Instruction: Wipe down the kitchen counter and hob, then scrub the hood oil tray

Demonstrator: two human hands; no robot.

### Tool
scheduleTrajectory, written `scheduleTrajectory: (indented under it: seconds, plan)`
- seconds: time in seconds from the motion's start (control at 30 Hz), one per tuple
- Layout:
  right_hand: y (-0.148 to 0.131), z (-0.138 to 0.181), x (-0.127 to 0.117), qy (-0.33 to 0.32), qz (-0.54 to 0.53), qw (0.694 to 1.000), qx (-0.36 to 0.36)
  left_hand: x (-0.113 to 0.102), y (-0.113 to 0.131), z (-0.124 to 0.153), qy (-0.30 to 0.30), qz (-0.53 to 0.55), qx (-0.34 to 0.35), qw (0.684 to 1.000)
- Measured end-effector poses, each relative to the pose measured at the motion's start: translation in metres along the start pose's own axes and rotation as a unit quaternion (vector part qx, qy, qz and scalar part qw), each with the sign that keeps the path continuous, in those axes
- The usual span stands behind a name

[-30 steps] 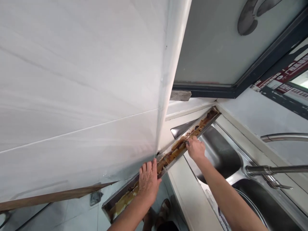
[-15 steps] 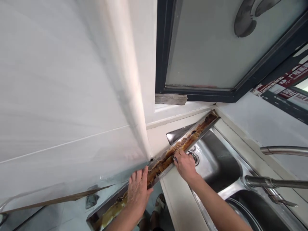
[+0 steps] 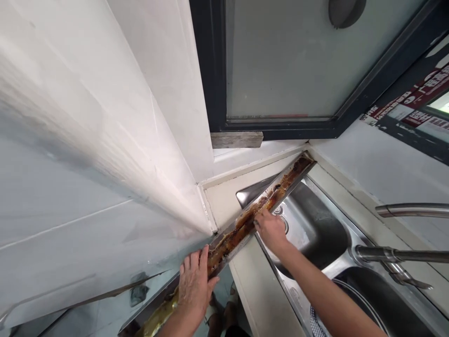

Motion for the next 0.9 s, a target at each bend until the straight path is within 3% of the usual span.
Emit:
scheduleTrajectory:
  seconds: [0.13,0.33,0.5,0.7,0.77,0.9]
  plan:
    - [0.029,-0.015,-0.012,0.008,0.015,0.994,0.111,0.0,-0.001,0.0,0.012,0.003,0.009,1.0]
    - [-0.012,0.002,0.003,-0.005,-0.007,1.0,0.008,0.0,0.0,-0.001,0.015,0.008,0.01,1.0]
    - [0.021,-0.013,-0.008,0.001,0.001,0.994,0.113,0.003,-0.002,-0.001,0.004,0.01,0.003,1.0]
    - [-0.011,-0.007,-0.002,0.004,-0.026,1.0,0.012,0.007,-0.004,-0.001,0.027,0.002,0.01,1.0]
    - [-0.009,-0.016,-0.002,0.022,-0.041,0.998,0.032,0.007,-0.004,-0.002,0.026,0.0,0.017,1.0]
    - [0.02,-0.044,-0.008,0.052,-0.063,0.991,0.103,0.008,-0.006,-0.005,0.031,-0.001,0.015,0.999]
Point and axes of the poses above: each hand's wrist, its own z-axis away from the middle knuckle, its own x-axis out of the palm, y = z × x, the point moved 5 cm from there along -z, towards the middle knuckle, and after that the axes turned 3 degrees about -y, right-handed, at the moved point
